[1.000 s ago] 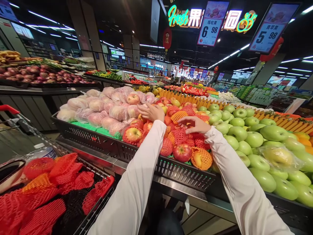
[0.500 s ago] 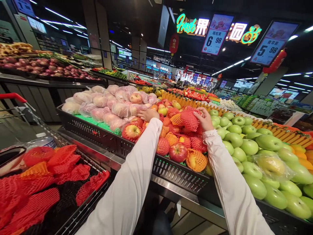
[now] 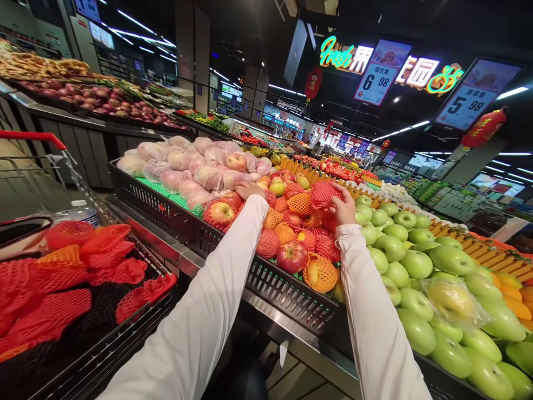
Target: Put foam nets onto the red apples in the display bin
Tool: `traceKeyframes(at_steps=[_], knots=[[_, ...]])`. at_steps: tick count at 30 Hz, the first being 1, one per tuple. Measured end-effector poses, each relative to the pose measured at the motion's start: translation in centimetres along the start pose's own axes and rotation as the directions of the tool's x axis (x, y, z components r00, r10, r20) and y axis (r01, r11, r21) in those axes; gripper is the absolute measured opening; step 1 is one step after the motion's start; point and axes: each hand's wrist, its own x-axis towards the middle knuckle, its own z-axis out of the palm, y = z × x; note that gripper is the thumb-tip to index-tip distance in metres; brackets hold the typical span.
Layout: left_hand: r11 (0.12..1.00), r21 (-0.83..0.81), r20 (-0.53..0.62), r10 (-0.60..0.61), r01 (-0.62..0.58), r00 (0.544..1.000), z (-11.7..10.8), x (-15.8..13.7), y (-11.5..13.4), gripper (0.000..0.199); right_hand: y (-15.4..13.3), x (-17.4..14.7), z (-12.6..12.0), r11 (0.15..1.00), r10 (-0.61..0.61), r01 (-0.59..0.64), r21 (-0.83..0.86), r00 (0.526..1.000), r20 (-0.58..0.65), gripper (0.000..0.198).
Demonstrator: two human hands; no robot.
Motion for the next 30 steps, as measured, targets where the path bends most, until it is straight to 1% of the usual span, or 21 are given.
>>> traceKeyframes(at_steps=[2, 4, 7, 9, 13, 18, 22, 25, 28, 30], knots=[[0.998, 0.040, 0.002, -0.058, 0.058, 0.998, 0.0, 0.1, 0.2, 0.053, 0.1, 0.0, 0.1, 0.998, -0.056, 0.056, -0.030, 0.998, 0.010, 0.066], [0.994, 0.036, 0.007, -0.102, 0.102, 0.995, -0.1, 0.2, 0.5, 0.052, 0.2, 0.1, 0.0, 0.993, -0.096, 0.098, -0.060, 0.995, 0.036, 0.064], [0.992, -0.003, 0.012, -0.124, 0.124, 0.992, -0.3, 0.2, 0.6, 0.051, 0.5, 0.5, -0.1, 0.980, -0.167, 0.173, -0.094, 0.984, 0.064, 0.058], [0.993, 0.019, 0.020, -0.118, 0.118, 0.993, -0.5, 0.0, 0.4, 0.050, 0.8, 0.7, -0.2, 0.971, -0.205, 0.210, -0.112, 0.977, 0.057, 0.051], [0.993, 0.061, 0.003, -0.098, 0.097, 0.995, -0.6, -0.6, -0.1, 0.051, 1.3, 1.0, -0.2, 0.977, -0.180, 0.180, -0.112, 0.984, 0.015, 0.044], [0.991, 0.099, -0.094, -0.076, 0.085, 0.993, -0.4, -0.9, -0.3, 0.053, 1.6, 1.1, -0.3, 0.988, -0.121, 0.121, -0.094, 0.993, -0.001, 0.043], [0.989, 0.132, -0.145, -0.048, 0.068, 0.988, -0.4, -0.8, -0.3, 0.053, 1.6, 1.0, -0.4, 0.995, -0.077, 0.075, -0.072, 0.997, -0.024, 0.043], [0.990, 0.140, -0.202, -0.007, 0.036, 0.979, -0.5, -0.9, -0.3, 0.052, 1.5, 1.1, -0.4, 0.993, -0.089, 0.089, -0.076, 0.996, -0.003, 0.044], [0.992, 0.126, -0.273, 0.054, -0.020, 0.960, -0.5, -1.2, -0.1, 0.048, 1.6, 1.2, -0.5, 0.993, -0.095, 0.097, -0.072, 0.995, 0.037, 0.046], [0.994, 0.103, -0.305, 0.060, -0.030, 0.951, -0.6, -1.5, 0.3, 0.044, 1.6, 1.2, -0.4, 0.992, -0.099, 0.101, -0.070, 0.995, 0.028, 0.045]])
